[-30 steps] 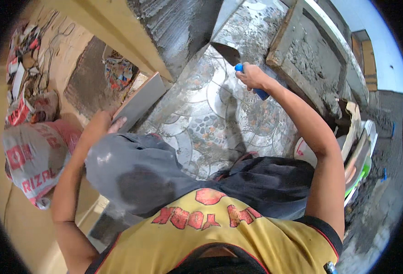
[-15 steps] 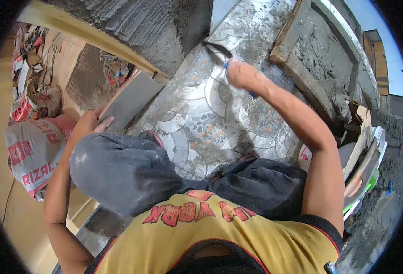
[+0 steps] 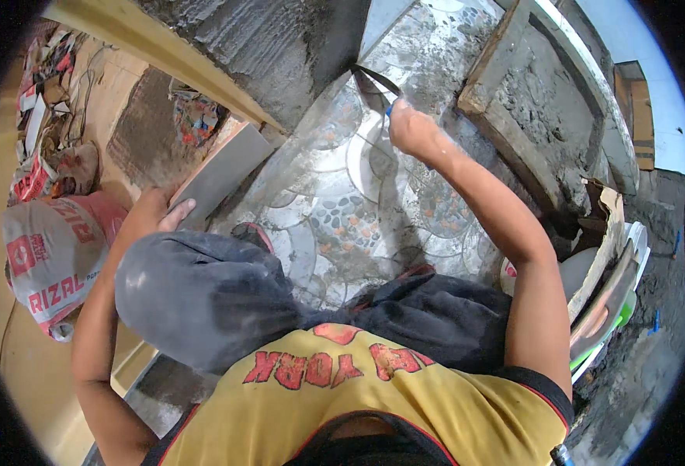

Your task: The person aligns a tile against a corner wall by hand, scrapes the floor surface using a trowel, and repeatedly checks the tile's placement against the wall.

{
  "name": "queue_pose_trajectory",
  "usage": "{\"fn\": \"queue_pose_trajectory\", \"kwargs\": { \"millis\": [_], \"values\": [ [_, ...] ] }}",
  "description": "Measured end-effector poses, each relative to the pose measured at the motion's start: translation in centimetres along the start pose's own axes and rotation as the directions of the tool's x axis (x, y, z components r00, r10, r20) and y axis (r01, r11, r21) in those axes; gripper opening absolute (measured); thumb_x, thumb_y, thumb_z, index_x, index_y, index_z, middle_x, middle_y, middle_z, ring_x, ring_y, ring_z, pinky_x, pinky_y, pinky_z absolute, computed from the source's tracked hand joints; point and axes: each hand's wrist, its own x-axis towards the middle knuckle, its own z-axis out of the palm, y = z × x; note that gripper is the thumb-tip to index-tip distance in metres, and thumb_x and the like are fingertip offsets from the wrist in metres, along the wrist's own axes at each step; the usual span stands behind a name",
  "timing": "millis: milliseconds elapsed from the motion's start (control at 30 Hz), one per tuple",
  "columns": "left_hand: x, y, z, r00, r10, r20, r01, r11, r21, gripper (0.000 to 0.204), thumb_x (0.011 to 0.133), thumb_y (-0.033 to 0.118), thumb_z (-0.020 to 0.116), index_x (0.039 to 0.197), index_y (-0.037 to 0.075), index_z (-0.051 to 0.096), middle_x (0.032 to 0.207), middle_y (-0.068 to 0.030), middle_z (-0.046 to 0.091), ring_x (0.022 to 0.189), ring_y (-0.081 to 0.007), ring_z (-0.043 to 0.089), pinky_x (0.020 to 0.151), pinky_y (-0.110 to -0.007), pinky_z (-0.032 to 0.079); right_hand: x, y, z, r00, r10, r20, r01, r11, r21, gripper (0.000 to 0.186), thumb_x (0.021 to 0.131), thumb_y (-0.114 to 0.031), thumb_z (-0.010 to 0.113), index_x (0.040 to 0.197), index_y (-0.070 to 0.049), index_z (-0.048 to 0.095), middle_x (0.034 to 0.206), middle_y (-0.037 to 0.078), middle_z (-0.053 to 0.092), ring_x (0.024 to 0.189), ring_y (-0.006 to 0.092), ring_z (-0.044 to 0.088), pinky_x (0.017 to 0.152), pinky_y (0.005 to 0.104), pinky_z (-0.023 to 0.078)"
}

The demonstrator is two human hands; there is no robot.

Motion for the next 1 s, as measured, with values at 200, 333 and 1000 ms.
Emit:
{"fn": "queue_pose_trajectory", "kwargs": {
  "millis": [200,333,1000],
  "values": [
    [0.4,-0.1,-0.2,0.999,0.049,-0.016,-0.049,0.998,-0.035,0.048,0.089,0.036,0.062,0.11,-0.008,0.063,0.079,-0.0309,0.061,0.077,-0.0395,0.064,0.074,-0.046,0.046,-3.2,-2.4,1.1,0.99,-0.075,0.123,0.056,0.987,0.147,0.03,0.091,-0.016,0.046,0.104,0.009,0.055,0.092,0.031,0.068,0.086,0.0422,0.07,0.078,0.0502,0.055],
    [0.8,-2.4,0.5,0.988,0.151,0.012,-0.151,0.988,-0.031,0.051,0.088,0.04,0.061,0.105,-0.008,0.065,0.077,-0.0335,0.058,0.072,-0.045,0.061,0.071,-0.049,0.045,-3.7,-2.1,-0.3,0.979,-0.046,0.199,0.045,0.999,0.011,0.037,0.092,-0.024,0.047,0.106,0.01,0.054,0.087,0.028,0.069,0.078,0.0383,0.071,0.077,0.0476,0.056],
    [2.6,-4.5,0.8,0.984,0.137,0.11,-0.134,0.99,-0.04,0.05,0.091,0.039,0.062,0.114,-0.005,0.063,0.091,-0.0305,0.065,0.091,-0.0433,0.064,0.081,-0.048,0.049,-3.0,-10.2,7.2,0.88,0.472,0.043,-0.443,0.787,0.43,0.053,0.091,-0.033,0.057,0.115,0.012,0.043,0.098,0.037,0.063,0.094,0.0516,0.063,0.086,0.0547,0.05]
  ]
}}
